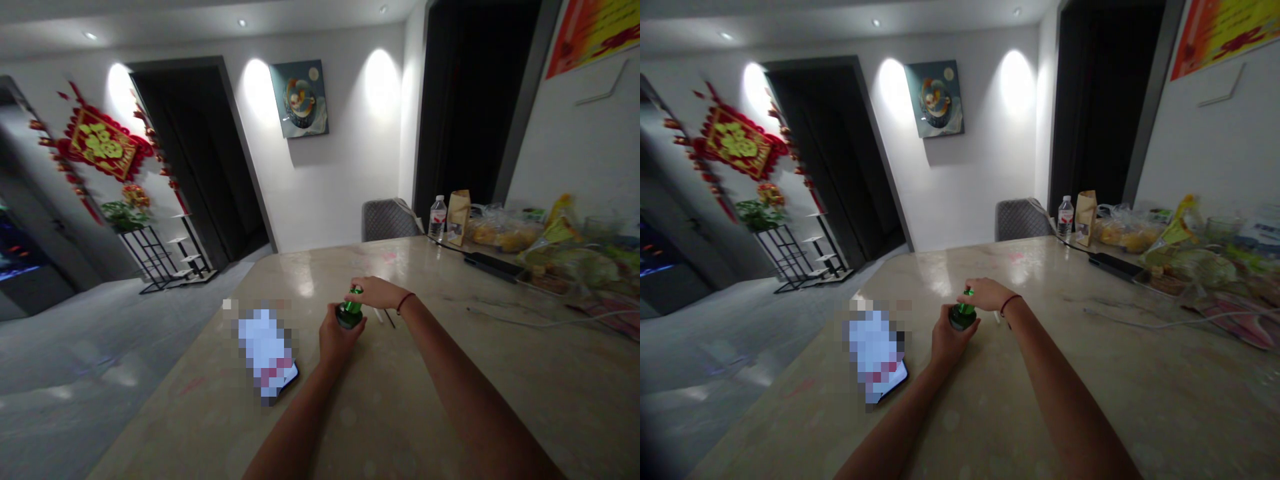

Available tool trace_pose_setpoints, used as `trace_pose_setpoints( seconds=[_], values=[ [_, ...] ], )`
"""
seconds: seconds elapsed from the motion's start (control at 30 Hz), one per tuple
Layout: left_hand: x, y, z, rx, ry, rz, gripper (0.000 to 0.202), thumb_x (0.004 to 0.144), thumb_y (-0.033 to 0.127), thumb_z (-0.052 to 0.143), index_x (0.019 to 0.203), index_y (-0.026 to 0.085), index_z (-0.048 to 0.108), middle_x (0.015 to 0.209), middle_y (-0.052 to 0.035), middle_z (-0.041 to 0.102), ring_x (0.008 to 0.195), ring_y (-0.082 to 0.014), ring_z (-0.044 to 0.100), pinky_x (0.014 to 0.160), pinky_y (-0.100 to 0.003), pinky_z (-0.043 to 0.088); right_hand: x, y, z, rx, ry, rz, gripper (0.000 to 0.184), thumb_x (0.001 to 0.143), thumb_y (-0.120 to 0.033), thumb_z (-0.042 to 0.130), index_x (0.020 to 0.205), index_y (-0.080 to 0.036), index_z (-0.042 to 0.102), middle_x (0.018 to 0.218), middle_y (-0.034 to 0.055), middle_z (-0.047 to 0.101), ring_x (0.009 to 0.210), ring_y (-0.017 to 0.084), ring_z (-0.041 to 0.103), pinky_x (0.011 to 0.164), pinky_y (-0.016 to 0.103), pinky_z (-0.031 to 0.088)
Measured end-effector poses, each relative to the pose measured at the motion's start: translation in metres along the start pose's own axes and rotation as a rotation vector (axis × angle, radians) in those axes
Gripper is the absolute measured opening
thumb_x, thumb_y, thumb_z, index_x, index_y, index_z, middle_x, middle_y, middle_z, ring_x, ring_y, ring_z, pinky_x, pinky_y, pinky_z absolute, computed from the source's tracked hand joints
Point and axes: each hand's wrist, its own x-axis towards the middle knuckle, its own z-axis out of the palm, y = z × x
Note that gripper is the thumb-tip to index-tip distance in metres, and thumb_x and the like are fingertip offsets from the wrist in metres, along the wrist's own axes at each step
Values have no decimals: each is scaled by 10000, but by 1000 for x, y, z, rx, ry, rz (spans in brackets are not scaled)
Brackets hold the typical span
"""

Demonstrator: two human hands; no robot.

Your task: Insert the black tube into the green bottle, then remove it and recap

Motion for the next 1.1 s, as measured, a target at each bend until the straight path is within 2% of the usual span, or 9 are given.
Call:
trace_pose_setpoints(
  seconds=[0.2, 0.3, 0.4, 0.5, 0.63, 0.8, 0.93, 1.03, 1.1],
  values=[
    [-1, 0, -1, -2, 0, 0, 444, 601, 480, 614, 911, 201, 461, 763, -8, 589, 671, -144, 560, 593, -233, 402, -4, 8, -4, 230, -79, -172, 250, 717, -210, 534, 960, -176, 582, 894, 17, 631, 794, 131, 564, 716, 230, 407],
    [-1, 1, -1, -11, -5, 13, 442, 608, 476, 610, 921, 203, 460, 770, -6, 591, 675, -140, 562, 600, -230, 405, -3, 7, -5, 272, -109, -204, 215, 737, -248, 521, 906, -160, 619, 879, 25, 643, 801, 130, 571, 725, 221, 412],
    [-1, 0, 0, 1, 3, -3, 448, 603, 488, 606, 913, 203, 454, 761, -2, 584, 671, -141, 558, 599, -233, 405, 0, 1, -4, 217, -24, -145, 303, 774, -379, 473, 850, -146, 651, 857, 54, 655, 798, 148, 583, 721, 227, 412],
    [0, -1, 0, 15, 9, -20, 449, 601, 505, 600, 898, 204, 447, 748, 2, 578, 657, -140, 553, 585, -231, 401, 1, -3, -3, 76, 68, 39, 404, 753, -490, 461, 875, -159, 656, 877, 83, 657, 802, 186, 593, 697, 255, 415],
    [0, -2, -1, 14, -1, -24, 453, 600, 509, 602, 897, 208, 441, 739, 6, 576, 648, -136, 550, 577, -225, 400, 0, -3, -1, -103, 58, 199, 410, 694, -537, 507, 826, -183, 665, 891, 98, 653, 827, 233, 590, 669, 284, 412],
    [0, -1, -2, 9, 16, -12, 441, 596, 496, 608, 887, 201, 458, 725, 4, 580, 638, -136, 555, 569, -223, 395, -1, 4, -3, 30, 11, 54, 327, 688, -387, 562, 921, -169, 632, 850, 67, 643, 755, 170, 581, 660, 240, 413],
    [0, 0, -2, 9, 15, -14, 443, 596, 495, 612, 889, 202, 455, 730, 6, 585, 639, -135, 556, 571, -222, 395, -4, 10, -5, 224, -61, -66, 423, 686, -235, 569, 1102, -169, 533, 879, 43, 620, 738, 125, 563, 683, 223, 417],
    [0, -1, -2, 10, 8, -12, 445, 599, 493, 611, 894, 201, 454, 738, 2, 584, 646, -136, 555, 579, -224, 399, -4, 12, -5, 291, -59, -32, 457, 728, -323, 550, 1149, -156, 485, 882, 53, 612, 700, 117, 561, 666, 230, 417],
    [0, -1, -2, 5, 13, -10, 444, 598, 488, 613, 895, 196, 459, 737, -1, 582, 646, -137, 554, 578, -225, 400, -4, 11, -5, 259, -6, 39, 445, 742, -424, 520, 1076, -130, 522, 825, 61, 617, 655, 123, 555, 626, 234, 412]
  ],
)
